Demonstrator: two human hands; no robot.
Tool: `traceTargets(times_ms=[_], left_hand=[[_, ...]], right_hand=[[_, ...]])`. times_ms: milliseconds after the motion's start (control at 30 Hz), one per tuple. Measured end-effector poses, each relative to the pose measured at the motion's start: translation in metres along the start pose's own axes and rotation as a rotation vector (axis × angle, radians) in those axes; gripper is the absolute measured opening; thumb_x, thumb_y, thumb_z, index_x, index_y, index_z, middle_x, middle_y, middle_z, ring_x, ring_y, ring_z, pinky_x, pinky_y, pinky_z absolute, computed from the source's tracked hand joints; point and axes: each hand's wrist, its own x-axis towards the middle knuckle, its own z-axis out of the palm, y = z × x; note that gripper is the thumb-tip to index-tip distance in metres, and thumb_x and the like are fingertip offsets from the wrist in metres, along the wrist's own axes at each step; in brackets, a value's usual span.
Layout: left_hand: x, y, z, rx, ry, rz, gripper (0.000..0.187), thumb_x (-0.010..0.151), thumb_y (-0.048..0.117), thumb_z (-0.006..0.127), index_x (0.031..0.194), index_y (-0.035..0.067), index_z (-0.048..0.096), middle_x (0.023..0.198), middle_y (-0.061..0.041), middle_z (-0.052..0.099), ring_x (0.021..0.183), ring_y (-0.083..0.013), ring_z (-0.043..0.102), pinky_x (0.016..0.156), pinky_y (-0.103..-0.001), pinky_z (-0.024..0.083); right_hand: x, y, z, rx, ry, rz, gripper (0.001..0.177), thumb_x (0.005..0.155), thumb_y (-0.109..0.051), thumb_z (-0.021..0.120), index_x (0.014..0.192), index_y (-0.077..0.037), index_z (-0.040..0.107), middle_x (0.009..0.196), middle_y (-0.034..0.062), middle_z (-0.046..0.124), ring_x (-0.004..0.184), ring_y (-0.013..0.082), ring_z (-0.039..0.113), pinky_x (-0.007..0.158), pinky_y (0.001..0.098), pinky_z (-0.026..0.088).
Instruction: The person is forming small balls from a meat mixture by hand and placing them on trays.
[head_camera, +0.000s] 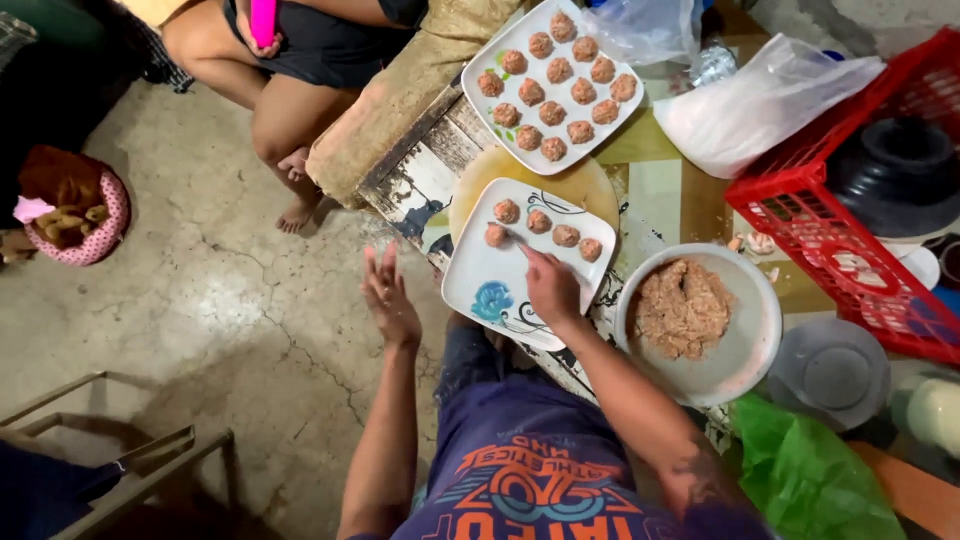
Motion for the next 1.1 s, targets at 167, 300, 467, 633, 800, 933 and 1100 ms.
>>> traceTargets(times_ms=[167,300,467,633,800,933,1100], left_hand=[[-0.008,-0.011,-0.021,0.084,0.018,0.0,0.078,0.104,0.068,0.024,0.165,0.02,0.019,0.156,-0.009,0.045,0.149,-0.0193,0.032,0.121,-0.053,0.006],[-0.008,-0.002,0.007,0.117,-0.031,0.008,0.076,0.105,0.065,0.023,0.165,0.017,0.019,0.158,-0.012,0.042,0.149,-0.0225,0.031,0.119,-0.051,0.011],[-0.015,0.003,0.04,0.258,-0.178,0.074,0.077,0.103,0.065,0.017,0.165,0.02,0.019,0.16,-0.011,0.041,0.15,-0.0197,0.03,0.118,-0.046,0.018],[-0.037,0.001,0.06,0.338,-0.413,0.04,0.087,0.1,0.073,0.03,0.164,0.014,0.025,0.159,-0.013,0.041,0.147,-0.0243,0.035,0.117,-0.046,0.027],[-0.066,-0.014,0.092,0.445,-0.746,-0.055,0.083,0.102,0.066,0.036,0.161,0.008,0.032,0.156,-0.015,0.045,0.144,-0.0265,0.04,0.115,-0.044,0.034],[-0.092,-0.03,0.119,0.568,-1.027,0.105,0.077,0.092,0.049,0.068,0.154,0.008,0.045,0.15,-0.019,0.052,0.142,-0.0401,0.043,0.116,-0.053,0.034],[-0.121,-0.047,0.151,0.703,-1.139,0.237,0.077,0.09,0.04,0.076,0.155,0.01,0.045,0.148,-0.017,0.055,0.138,-0.0378,0.05,0.114,-0.052,0.038]], right_hand=[[-0.005,-0.015,-0.008,-0.549,0.229,-0.517,0.032,0.099,-0.021,0.06,0.128,-0.025,0.072,0.09,-0.0012,0.067,0.077,0.0178,0.07,0.06,0.0301,0.061],[-0.009,-0.009,0.0,-0.557,0.289,-0.5,0.032,0.1,-0.021,0.058,0.13,-0.025,0.071,0.091,-0.0032,0.065,0.079,0.0149,0.07,0.061,0.0277,0.061],[-0.014,-0.008,-0.003,-0.344,0.365,-0.526,0.032,0.1,-0.019,0.061,0.129,-0.023,0.073,0.09,-0.0038,0.066,0.082,0.0167,0.072,0.071,0.0278,0.06],[-0.053,-0.022,-0.139,-0.432,0.556,-0.376,0.027,0.102,-0.02,0.064,0.124,-0.019,0.078,0.091,0.0025,0.07,0.085,0.0235,0.071,0.076,0.033,0.059],[-0.122,0.029,-0.224,-0.613,0.625,-0.114,0.041,0.099,-0.014,0.064,0.138,-0.023,0.072,0.099,0.0057,0.072,0.09,0.024,0.072,0.081,0.0364,0.059],[-0.155,0.056,-0.201,-0.557,0.206,0.238,0.049,0.099,-0.019,0.058,0.146,-0.032,0.062,0.102,0.0106,0.072,0.088,0.0372,0.073,0.077,0.0544,0.06],[-0.141,0.046,-0.174,-0.489,0.133,0.31,0.054,0.099,-0.015,0.054,0.153,-0.024,0.052,0.12,0.0124,0.07,0.099,0.038,0.072,0.081,0.0548,0.06]])
